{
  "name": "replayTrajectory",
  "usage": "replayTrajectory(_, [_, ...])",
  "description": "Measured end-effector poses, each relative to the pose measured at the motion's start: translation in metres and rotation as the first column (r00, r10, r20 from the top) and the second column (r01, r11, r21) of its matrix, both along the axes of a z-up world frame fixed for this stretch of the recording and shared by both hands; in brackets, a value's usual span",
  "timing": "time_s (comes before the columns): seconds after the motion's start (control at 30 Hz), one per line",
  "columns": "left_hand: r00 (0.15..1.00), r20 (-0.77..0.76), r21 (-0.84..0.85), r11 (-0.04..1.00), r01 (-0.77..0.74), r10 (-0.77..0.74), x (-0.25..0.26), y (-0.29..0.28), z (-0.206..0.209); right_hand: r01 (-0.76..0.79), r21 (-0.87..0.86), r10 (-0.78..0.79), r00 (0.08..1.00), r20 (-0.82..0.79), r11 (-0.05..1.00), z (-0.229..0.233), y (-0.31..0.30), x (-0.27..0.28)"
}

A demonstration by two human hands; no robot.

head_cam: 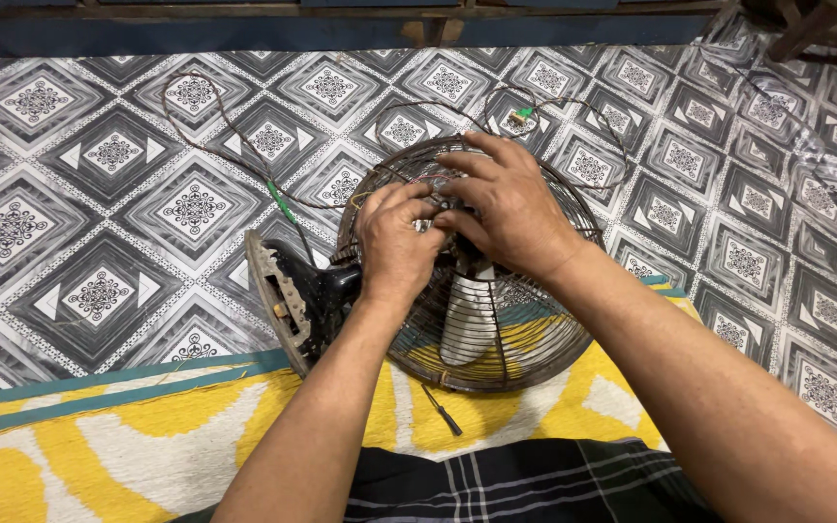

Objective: The person sits on a rug and works on the motor and wiring of a disassembled electric fan. They repeatedly adjust and reposition the motor housing and wires by hand, occasionally using pliers and a screwdriver. The fan remains partially disassembled throughout the clip.

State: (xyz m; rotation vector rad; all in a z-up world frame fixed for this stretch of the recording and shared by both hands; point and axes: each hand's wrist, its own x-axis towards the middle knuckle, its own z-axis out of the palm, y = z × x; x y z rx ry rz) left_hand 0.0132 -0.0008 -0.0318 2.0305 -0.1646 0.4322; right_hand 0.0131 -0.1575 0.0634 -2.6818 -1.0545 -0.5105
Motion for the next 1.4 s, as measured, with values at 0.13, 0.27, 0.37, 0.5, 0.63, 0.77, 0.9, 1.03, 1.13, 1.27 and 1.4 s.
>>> replayTrajectory(0.13, [1.000,0.013,0.022,1.000,-0.001,0.000,-0.001,0.003,-0.002,-0.034,0.063,0.035,0.999,-0.011,0.997,0.001,0.003,0.000])
replayTrajectory(0.27, [0.999,-0.029,0.079,0.997,0.024,-0.022,-0.001,0.004,0.000,-0.010,-0.016,0.009,0.999,-0.046,1.000,0.005,0.007,-0.001])
replayTrajectory(0.37, [0.999,-0.047,0.126,0.992,0.023,-0.017,0.002,0.004,0.002,0.004,-0.076,-0.007,0.999,-0.038,0.997,0.009,0.008,0.000])
replayTrajectory(0.5, [0.997,-0.047,0.148,0.987,0.068,-0.062,0.002,0.006,0.003,-0.029,-0.148,0.029,1.000,-0.006,0.989,0.010,0.004,0.003])
replayTrajectory(0.63, [0.992,-0.072,0.193,0.975,0.113,-0.101,0.002,0.003,0.004,-0.038,-0.141,0.039,0.999,0.004,0.989,0.005,-0.002,0.003])
replayTrajectory(0.77, [0.986,-0.069,0.210,0.964,0.163,-0.152,0.003,0.005,0.004,-0.062,-0.105,0.068,0.996,0.058,0.993,-0.001,-0.005,0.000])
replayTrajectory(0.9, [0.987,-0.017,0.177,0.971,0.158,-0.157,0.000,0.006,0.001,-0.074,-0.061,0.078,0.995,0.068,0.995,-0.002,-0.008,-0.004])
replayTrajectory(1.03, [0.996,0.026,0.194,0.978,0.078,-0.084,-0.003,0.002,0.000,-0.061,-0.116,0.067,0.996,0.052,0.991,0.009,-0.006,-0.005])
replayTrajectory(1.13, [0.997,0.047,0.177,0.982,0.058,-0.067,-0.005,0.001,0.000,-0.100,-0.325,0.135,0.987,0.086,0.940,0.024,-0.002,0.000])
replayTrajectory(1.27, [0.996,0.088,0.210,0.978,0.013,-0.032,-0.013,-0.010,0.001,-0.118,-0.662,0.222,0.972,0.074,0.740,0.038,-0.002,0.003])
replayTrajectory(1.4, [0.983,0.169,0.297,0.947,-0.123,0.074,-0.022,-0.017,0.005,-0.170,-0.786,0.447,0.882,0.147,0.595,0.050,-0.002,0.012])
